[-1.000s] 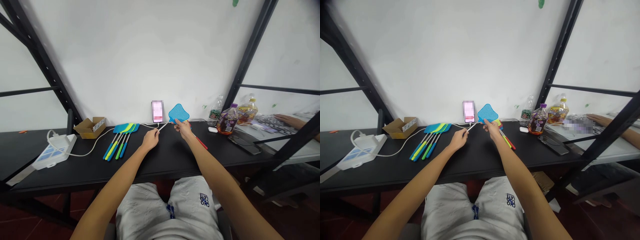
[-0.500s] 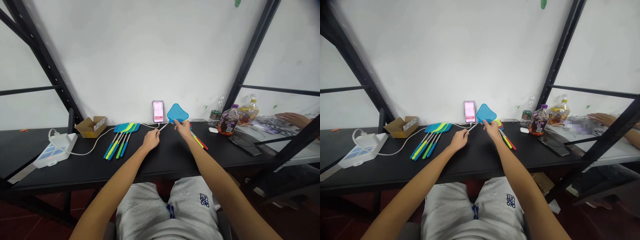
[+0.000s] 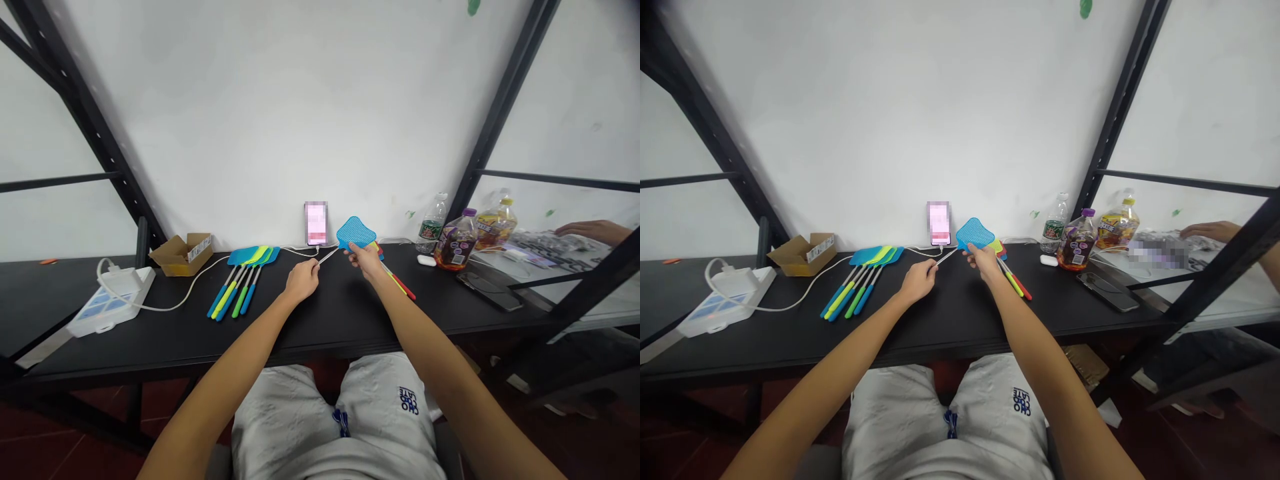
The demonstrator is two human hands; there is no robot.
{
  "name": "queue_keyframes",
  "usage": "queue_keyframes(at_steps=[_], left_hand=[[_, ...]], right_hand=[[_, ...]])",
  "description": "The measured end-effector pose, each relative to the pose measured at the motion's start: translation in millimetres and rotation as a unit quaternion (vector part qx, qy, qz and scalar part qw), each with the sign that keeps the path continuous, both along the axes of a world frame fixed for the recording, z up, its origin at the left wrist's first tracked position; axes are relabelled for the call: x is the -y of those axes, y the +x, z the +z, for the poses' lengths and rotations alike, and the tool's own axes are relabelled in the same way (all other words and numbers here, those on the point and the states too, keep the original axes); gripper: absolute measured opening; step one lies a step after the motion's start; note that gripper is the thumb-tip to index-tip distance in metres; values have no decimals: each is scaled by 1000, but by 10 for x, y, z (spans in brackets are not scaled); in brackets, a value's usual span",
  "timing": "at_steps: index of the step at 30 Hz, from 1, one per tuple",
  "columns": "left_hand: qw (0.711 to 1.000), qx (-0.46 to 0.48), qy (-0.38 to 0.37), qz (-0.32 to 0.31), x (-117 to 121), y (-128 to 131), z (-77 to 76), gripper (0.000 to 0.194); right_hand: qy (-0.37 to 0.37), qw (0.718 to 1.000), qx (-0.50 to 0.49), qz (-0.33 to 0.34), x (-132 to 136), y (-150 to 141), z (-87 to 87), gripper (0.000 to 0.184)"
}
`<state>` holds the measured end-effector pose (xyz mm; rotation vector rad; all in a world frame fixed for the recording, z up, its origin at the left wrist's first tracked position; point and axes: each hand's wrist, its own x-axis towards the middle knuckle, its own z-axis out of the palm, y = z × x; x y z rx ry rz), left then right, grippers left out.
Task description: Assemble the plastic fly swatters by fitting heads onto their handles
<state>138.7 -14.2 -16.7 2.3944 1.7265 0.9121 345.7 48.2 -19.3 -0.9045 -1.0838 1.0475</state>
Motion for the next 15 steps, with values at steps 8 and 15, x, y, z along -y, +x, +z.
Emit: queue_keyframes(at_steps=[8,15], left_hand=[[1000,16,2,-6,-54,-48,-40,22],[999,32,-17,-32,-47,-63,21,22]], right_hand=[[16,999,9,45,-8,-35,-85,41],[17,996,-3,93,0,-28,-134,46]])
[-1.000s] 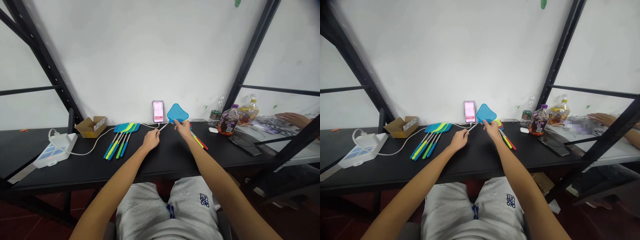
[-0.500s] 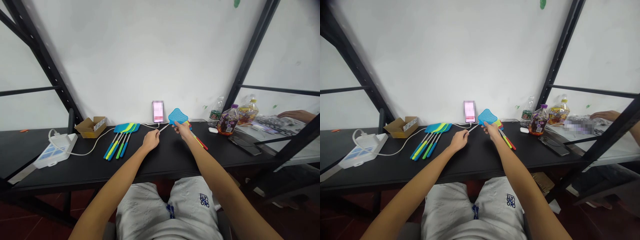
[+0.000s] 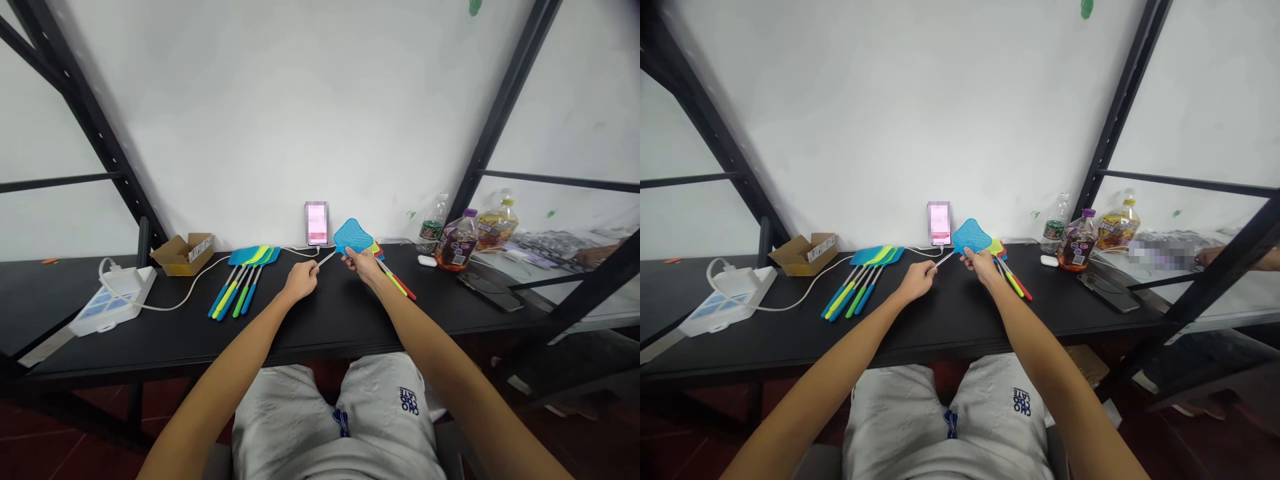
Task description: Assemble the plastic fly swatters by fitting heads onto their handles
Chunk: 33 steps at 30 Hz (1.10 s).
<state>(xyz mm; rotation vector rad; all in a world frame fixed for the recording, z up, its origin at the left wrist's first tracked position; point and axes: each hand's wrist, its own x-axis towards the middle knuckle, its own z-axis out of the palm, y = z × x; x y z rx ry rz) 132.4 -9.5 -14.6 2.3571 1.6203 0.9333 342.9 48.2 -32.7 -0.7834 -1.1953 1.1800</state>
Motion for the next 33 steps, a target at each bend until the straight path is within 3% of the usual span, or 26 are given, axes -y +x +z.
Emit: queue_keyframes(at_steps=[4,8,10,12,14,16,19,22,27,33], left_hand=[[1000,15,2,0,26,19,78,21],[998,17,24,48,182,-78,195,23],[996,5,35,84,324,-248,256,27],[991,-22,38,125,473,-514,309,31],[980,-50,21,194,585,-847,348,32],[960,-75,-5,269,624,-1197,372,32],[940,-117,-55,315,532,-1626,373,29],[927,-140,-106,331,349,-1846,331,29],[928,-144,-137,315,155,-1907,251,27],[924,-176,-134,311,136,-1907,258,27]], right_hand=[[-2,1000,8,-9,48,-48,92,49],[46,978,157,-128,63,98,230,48],[70,922,303,-231,76,271,277,46],[15,834,451,-317,91,456,291,39],[-87,756,552,-342,97,600,275,40],[-162,718,593,-327,93,677,246,48],[-198,707,606,-306,81,684,219,50],[-203,703,607,-309,85,632,222,48],[-188,675,634,-328,119,556,234,44],[-148,676,634,-344,181,529,286,34]])
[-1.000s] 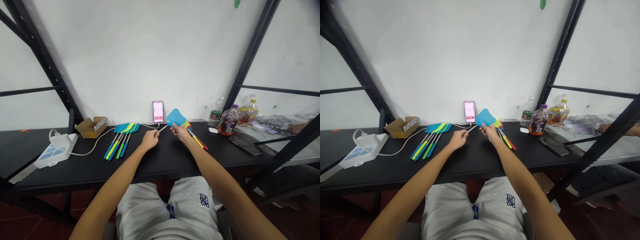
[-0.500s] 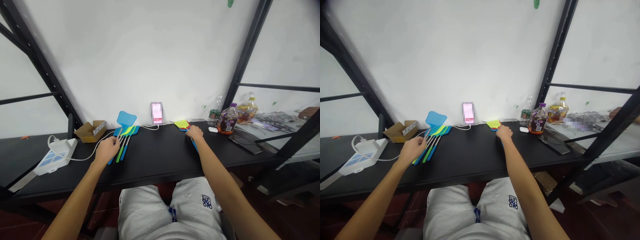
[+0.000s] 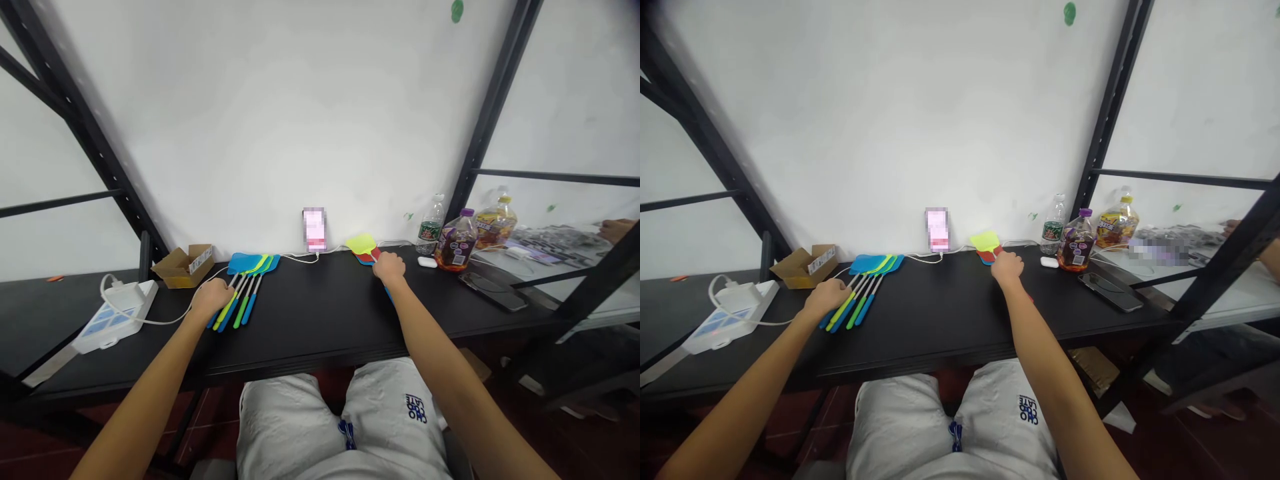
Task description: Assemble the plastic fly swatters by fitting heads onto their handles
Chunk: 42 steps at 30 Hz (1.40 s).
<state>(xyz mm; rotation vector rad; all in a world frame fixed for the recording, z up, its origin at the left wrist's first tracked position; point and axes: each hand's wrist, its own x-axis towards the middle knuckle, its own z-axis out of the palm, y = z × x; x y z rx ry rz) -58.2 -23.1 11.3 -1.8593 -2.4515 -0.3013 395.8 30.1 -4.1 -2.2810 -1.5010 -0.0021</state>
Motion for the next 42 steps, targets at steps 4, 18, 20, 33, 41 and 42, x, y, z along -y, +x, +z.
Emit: queue_keyframes(at_steps=[4,18,20,33,41,42], left_hand=[[1000,-11,-1,-1,-14,-6,-5,30],[970,27,111,-216,247,1161,162,33],[945,77,106,-299,240,1498,98,37],[924,108,62,-362,-65,2167,-318,29],[926,209,102,-299,-189,1896,-341,21],[922,228,113,-291,-199,1894,-338,18]], right_hand=[[51,998,-25,31,109,-71,141,26],[272,808,-433,292,61,-687,-72,37],[275,793,-452,304,61,-737,-106,35],[258,693,-651,172,-12,-570,-9,23],[280,709,-635,123,-27,-355,49,26],[251,720,-631,147,-8,-372,46,22]])
